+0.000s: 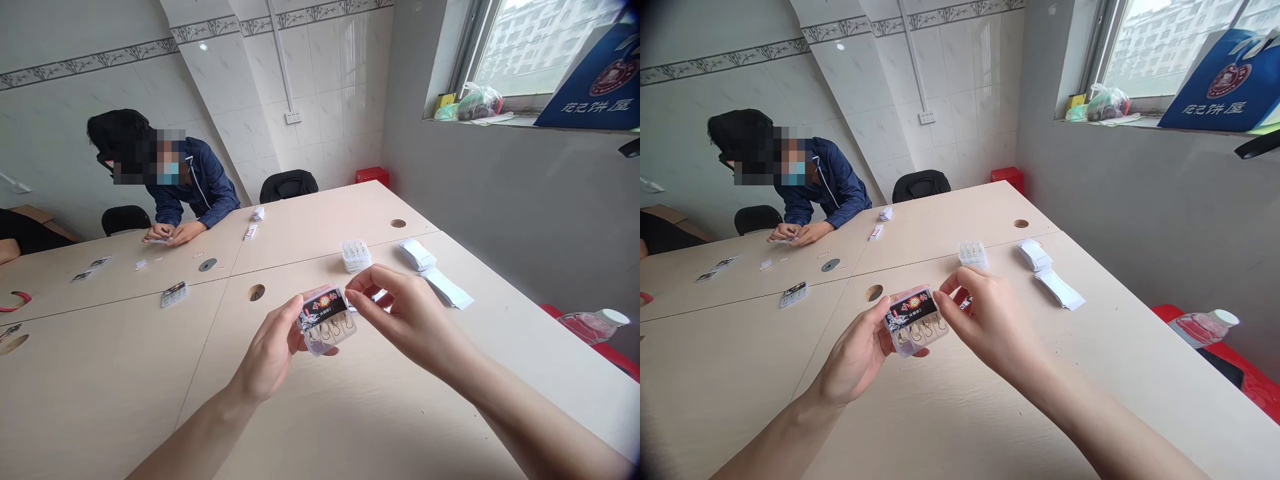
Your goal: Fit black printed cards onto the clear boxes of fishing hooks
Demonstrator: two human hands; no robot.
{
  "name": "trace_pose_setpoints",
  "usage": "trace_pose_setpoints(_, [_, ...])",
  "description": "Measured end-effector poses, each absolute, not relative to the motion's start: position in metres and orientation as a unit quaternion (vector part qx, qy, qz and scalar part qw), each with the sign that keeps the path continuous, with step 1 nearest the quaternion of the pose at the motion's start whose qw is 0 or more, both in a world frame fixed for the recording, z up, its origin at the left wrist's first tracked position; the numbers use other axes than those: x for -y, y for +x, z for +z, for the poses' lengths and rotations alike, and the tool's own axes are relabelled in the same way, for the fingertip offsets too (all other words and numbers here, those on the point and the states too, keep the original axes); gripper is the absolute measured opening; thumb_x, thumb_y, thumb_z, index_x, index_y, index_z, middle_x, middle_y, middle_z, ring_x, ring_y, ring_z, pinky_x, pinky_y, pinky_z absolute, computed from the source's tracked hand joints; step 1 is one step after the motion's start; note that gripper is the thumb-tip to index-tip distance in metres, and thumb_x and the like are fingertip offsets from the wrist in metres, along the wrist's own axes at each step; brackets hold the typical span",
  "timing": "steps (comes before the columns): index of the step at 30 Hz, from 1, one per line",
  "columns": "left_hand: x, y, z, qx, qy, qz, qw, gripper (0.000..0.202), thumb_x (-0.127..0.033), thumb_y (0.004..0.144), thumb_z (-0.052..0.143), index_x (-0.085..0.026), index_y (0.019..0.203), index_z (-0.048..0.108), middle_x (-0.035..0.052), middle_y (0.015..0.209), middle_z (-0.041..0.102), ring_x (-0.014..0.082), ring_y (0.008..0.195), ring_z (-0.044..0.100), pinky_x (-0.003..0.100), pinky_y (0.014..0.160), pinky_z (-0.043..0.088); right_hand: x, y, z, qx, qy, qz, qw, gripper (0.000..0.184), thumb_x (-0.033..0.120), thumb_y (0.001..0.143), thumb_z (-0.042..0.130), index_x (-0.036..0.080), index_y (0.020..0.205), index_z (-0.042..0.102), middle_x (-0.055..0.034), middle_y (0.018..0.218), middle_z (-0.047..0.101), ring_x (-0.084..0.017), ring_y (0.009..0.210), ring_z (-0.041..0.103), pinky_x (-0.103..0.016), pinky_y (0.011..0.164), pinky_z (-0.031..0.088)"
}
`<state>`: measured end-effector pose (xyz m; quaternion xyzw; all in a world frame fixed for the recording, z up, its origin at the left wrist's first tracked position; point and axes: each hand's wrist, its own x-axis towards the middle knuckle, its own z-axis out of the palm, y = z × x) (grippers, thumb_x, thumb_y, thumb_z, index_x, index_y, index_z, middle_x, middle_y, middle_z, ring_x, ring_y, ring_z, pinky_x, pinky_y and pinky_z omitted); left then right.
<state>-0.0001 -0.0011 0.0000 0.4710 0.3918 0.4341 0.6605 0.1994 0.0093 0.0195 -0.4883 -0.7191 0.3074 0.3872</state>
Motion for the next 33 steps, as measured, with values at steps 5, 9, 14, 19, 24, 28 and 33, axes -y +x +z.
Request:
trace_pose_setpoints(5, [0.0021, 0.0006, 0.0005, -0.396, 0.475, 0.428, 0.659, 0.045, -0.044, 0.098, 0.037, -0.019, 0.127, 0.062, 0.0109, 0.123, 0.066, 0.0263, 0.100, 0.062, 0.042, 0.073, 0.061, -0.0096, 0.1973, 0.0187, 0.719, -0.480, 0.315, 0.391, 0.013, 0.028, 0.092, 0.054, 0.020, 0.084, 0.062, -0.0026, 0.087, 0.067, -0.017, 0.075, 0.064, -0.031, 0.062, 0.052])
trace_pose_setpoints(9, [0.0024, 0.0015, 0.0017, -0.388, 0.477, 0.429, 0.662, 0.045, -0.043, 0.098, 0.037, -0.019, 0.127, 0.062, 0.0109, 0.123, 0.066, 0.0254, 0.098, 0.062, 0.042, 0.074, 0.061, -0.0103, 0.1954, 0.0193, 0.722, -0.477, 0.316, 0.389, 0.016, 0.030, 0.092, 0.054, 0.020, 0.083, 0.062, -0.0021, 0.086, 0.067, -0.017, 0.075, 0.063, -0.032, 0.062, 0.052])
trace_pose_setpoints(14, [0.0029, 0.0012, 0.0024, -0.381, 0.479, 0.429, 0.665, 0.045, -0.042, 0.099, 0.036, -0.018, 0.126, 0.062, 0.0110, 0.122, 0.066, 0.0251, 0.098, 0.061, 0.042, 0.074, 0.061, -0.0091, 0.1953, 0.0204, 0.723, -0.474, 0.320, 0.388, 0.018, 0.031, 0.093, 0.053, 0.020, 0.083, 0.063, -0.0026, 0.083, 0.067, -0.018, 0.074, 0.063, -0.033, 0.061, 0.051])
trace_pose_setpoints(19, [0.0035, 0.0002, 0.0020, -0.372, 0.472, 0.432, 0.672, 0.043, -0.041, 0.098, 0.036, -0.019, 0.124, 0.064, 0.0102, 0.123, 0.066, 0.0258, 0.101, 0.061, 0.043, 0.074, 0.061, -0.0081, 0.1963, 0.0206, 0.721, -0.473, 0.326, 0.389, 0.017, 0.030, 0.093, 0.053, 0.019, 0.083, 0.063, -0.0031, 0.081, 0.068, -0.018, 0.074, 0.063, -0.033, 0.061, 0.051])
trace_pose_setpoints(24, [0.0031, -0.0003, 0.0016, -0.370, 0.467, 0.436, 0.675, 0.042, -0.040, 0.098, 0.038, -0.021, 0.123, 0.065, 0.0091, 0.120, 0.067, 0.0261, 0.100, 0.062, 0.042, 0.072, 0.061, -0.0089, 0.1960, 0.0201, 0.721, -0.472, 0.327, 0.389, 0.018, 0.029, 0.093, 0.053, 0.019, 0.082, 0.063, -0.0033, 0.081, 0.068, -0.018, 0.073, 0.064, -0.032, 0.061, 0.051])
trace_pose_setpoints(28, [0.0031, -0.0007, 0.0009, -0.373, 0.467, 0.437, 0.672, 0.042, -0.041, 0.098, 0.038, -0.021, 0.123, 0.065, 0.0095, 0.121, 0.067, 0.0266, 0.101, 0.062, 0.042, 0.073, 0.061, -0.0089, 0.1950, 0.0209, 0.722, -0.472, 0.326, 0.388, 0.018, 0.029, 0.093, 0.053, 0.019, 0.082, 0.064, -0.0030, 0.080, 0.069, -0.018, 0.072, 0.064, -0.032, 0.061, 0.051])
trace_pose_setpoints(33, [0.0034, -0.0003, 0.0005, -0.371, 0.470, 0.436, 0.671, 0.043, -0.041, 0.098, 0.037, -0.021, 0.123, 0.065, 0.0091, 0.121, 0.067, 0.0258, 0.100, 0.062, 0.041, 0.073, 0.061, -0.0085, 0.1952, 0.0227, 0.718, -0.474, 0.333, 0.387, 0.017, 0.028, 0.092, 0.053, 0.019, 0.081, 0.063, -0.0026, 0.078, 0.069, -0.017, 0.071, 0.064, -0.032, 0.061, 0.051])
